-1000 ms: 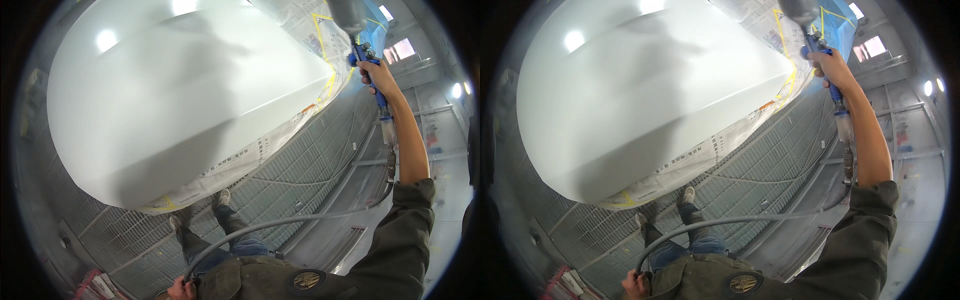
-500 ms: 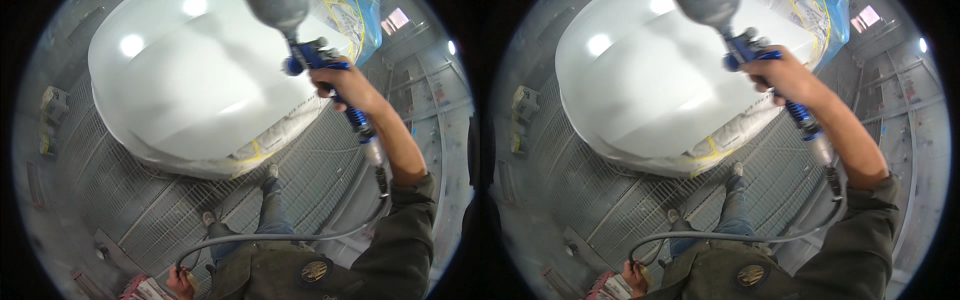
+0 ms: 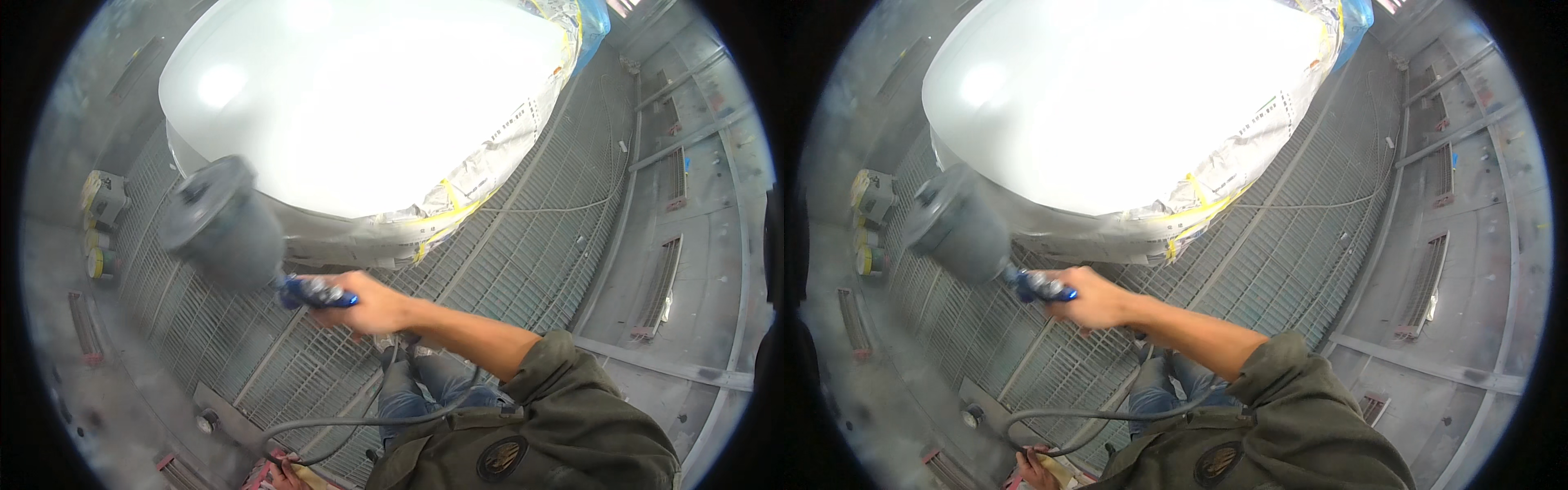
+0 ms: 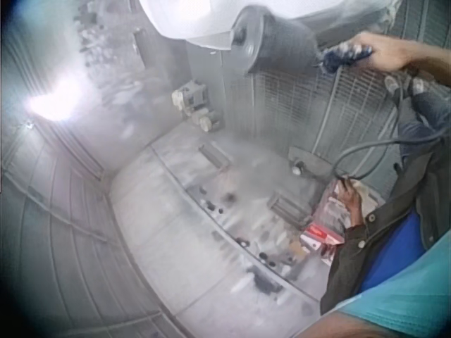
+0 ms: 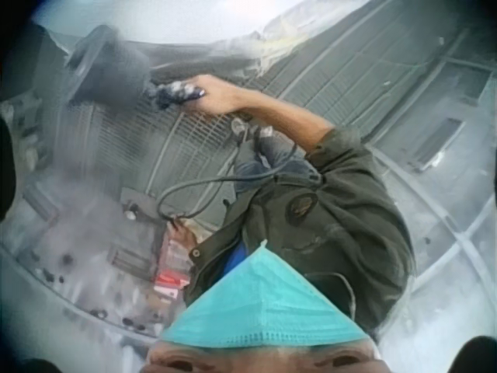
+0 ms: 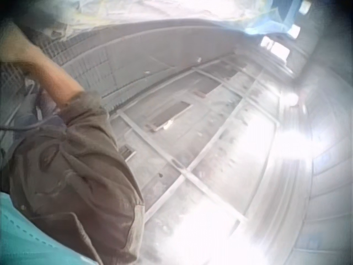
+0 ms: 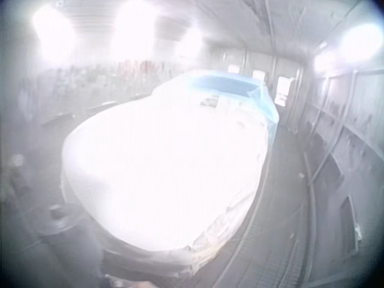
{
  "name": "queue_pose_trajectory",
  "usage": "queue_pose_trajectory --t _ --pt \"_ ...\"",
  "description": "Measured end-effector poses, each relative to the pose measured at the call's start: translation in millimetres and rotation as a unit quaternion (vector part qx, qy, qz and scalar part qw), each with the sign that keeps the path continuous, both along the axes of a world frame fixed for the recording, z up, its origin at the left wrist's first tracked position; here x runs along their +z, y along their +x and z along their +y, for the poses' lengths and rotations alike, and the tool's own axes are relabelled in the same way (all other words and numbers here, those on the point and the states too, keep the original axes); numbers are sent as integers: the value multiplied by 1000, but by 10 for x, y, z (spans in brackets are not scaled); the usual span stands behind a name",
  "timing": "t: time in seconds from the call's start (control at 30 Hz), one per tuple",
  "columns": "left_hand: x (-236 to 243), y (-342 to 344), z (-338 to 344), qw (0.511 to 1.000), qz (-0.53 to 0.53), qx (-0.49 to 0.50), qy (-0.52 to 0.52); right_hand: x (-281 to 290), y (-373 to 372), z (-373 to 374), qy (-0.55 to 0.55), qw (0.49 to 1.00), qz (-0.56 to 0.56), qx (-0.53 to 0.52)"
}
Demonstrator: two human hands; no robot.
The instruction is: The person uses a spray gun to apply white paint to a car hood in a paint booth. After spraying, the person removes masking tape and newspaper from the edges of the hood.
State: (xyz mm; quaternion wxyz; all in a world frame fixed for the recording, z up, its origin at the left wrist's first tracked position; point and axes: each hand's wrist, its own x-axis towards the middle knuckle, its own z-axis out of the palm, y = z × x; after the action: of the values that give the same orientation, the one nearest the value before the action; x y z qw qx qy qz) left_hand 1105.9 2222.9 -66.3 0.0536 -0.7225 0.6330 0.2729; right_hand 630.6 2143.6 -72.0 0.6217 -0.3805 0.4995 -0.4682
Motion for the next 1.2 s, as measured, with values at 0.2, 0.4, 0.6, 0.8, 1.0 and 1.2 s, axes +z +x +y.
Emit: queue_pose_trajectory --t 0.2,0.4,0.6,0.8,1.0,1.2 --pt "-236 -154 249 994 49 -59 -74 -143 -1027 779 157 972 72 -159" --pt "-426 -783 319 971 177 -128 -92 81 -2140 1500 102 875 243 -407" --pt "-430 -935 324 964 165 -200 -63 -201 -2646 2120 51 685 441 -577" --pt "-443 -417 -251 962 136 -226 -70 -690 -1600 2173 103 788 332 -509" --pt "-371 742 -1367 959 144 -213 -120 -740 428 1464 104 913 13 -394" --pt "-530 2324 -2816 960 187 -126 -166 -1047 1881 729 27 814 -44 -579"
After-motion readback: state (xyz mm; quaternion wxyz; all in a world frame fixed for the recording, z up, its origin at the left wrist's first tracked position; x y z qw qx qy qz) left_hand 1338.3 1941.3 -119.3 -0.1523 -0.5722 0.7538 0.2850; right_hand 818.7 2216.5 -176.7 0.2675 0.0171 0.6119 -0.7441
